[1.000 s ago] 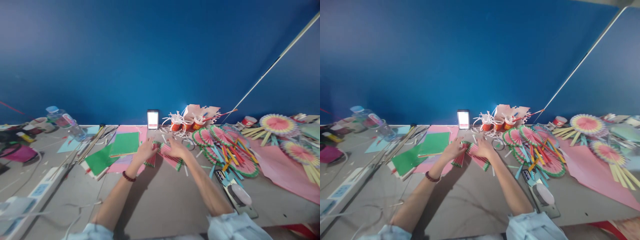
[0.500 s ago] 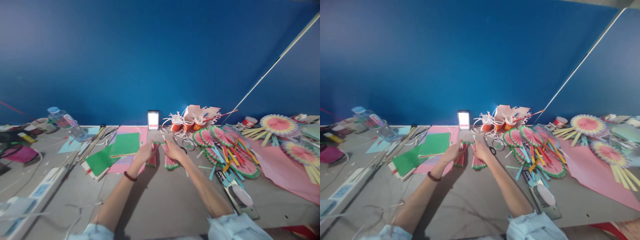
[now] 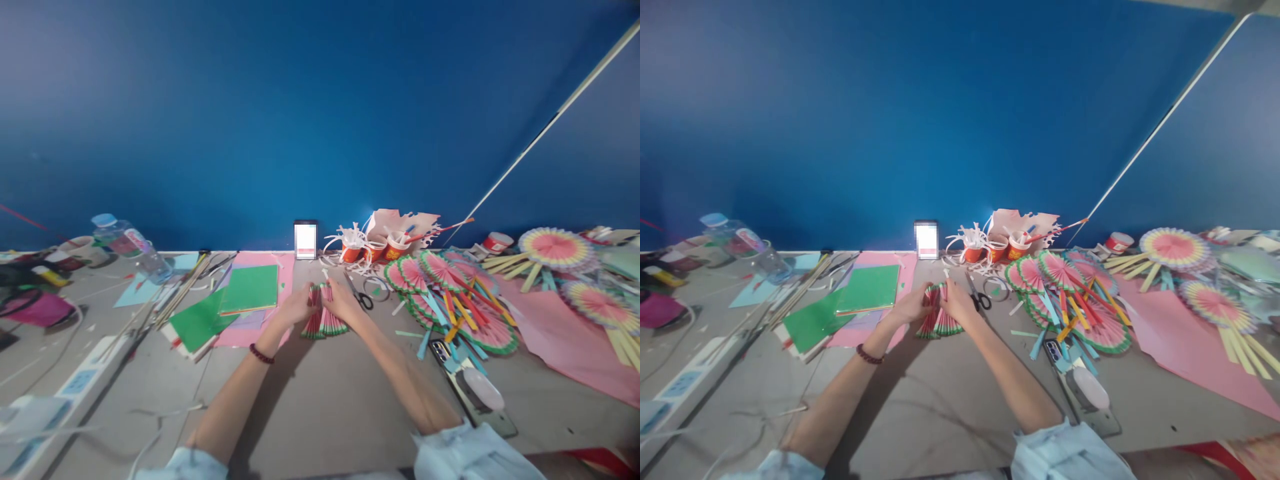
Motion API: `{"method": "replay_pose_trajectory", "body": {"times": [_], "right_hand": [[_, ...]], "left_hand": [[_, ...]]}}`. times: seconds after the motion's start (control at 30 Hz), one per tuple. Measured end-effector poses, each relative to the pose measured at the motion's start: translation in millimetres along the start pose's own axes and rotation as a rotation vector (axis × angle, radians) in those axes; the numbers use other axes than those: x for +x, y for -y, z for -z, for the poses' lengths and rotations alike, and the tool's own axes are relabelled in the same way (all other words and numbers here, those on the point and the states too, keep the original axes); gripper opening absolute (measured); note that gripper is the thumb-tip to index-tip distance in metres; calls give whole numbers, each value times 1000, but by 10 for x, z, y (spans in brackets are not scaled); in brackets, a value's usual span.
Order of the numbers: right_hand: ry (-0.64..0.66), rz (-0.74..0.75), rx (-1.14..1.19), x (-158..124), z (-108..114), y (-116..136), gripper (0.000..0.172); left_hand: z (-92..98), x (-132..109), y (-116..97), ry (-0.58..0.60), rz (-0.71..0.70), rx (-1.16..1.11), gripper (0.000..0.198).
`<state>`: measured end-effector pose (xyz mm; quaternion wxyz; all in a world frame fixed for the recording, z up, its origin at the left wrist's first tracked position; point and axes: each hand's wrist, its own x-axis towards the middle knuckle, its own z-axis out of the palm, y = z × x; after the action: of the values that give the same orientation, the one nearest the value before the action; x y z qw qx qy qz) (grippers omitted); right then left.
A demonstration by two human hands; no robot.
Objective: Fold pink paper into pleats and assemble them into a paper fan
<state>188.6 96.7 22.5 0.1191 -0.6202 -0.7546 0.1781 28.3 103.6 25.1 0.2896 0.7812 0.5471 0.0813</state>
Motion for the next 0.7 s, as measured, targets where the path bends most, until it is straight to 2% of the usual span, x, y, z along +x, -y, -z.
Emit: {"method": "replay_pose_trajectory", "body": {"times": [0.13, 0.23, 0.37, 0.47, 0.7], "right_hand": [[14, -11, -50, -42, 42, 42, 32], [30, -25, -87, -76, 56, 81, 34], [38, -14, -92, -88, 69, 96, 30], [60, 23, -60, -73, 93, 63, 27], [131, 133, 19, -38, 172, -51, 27]], "left_hand": [[-1, -9, -8, -45, 6, 8, 57], [-3, -17, -11, -87, 0, 19, 54], [-20, -9, -22, -129, -22, 37, 39], [-29, 19, -43, -135, -45, 66, 24], [2, 56, -76, -99, -21, 178, 21]]}}
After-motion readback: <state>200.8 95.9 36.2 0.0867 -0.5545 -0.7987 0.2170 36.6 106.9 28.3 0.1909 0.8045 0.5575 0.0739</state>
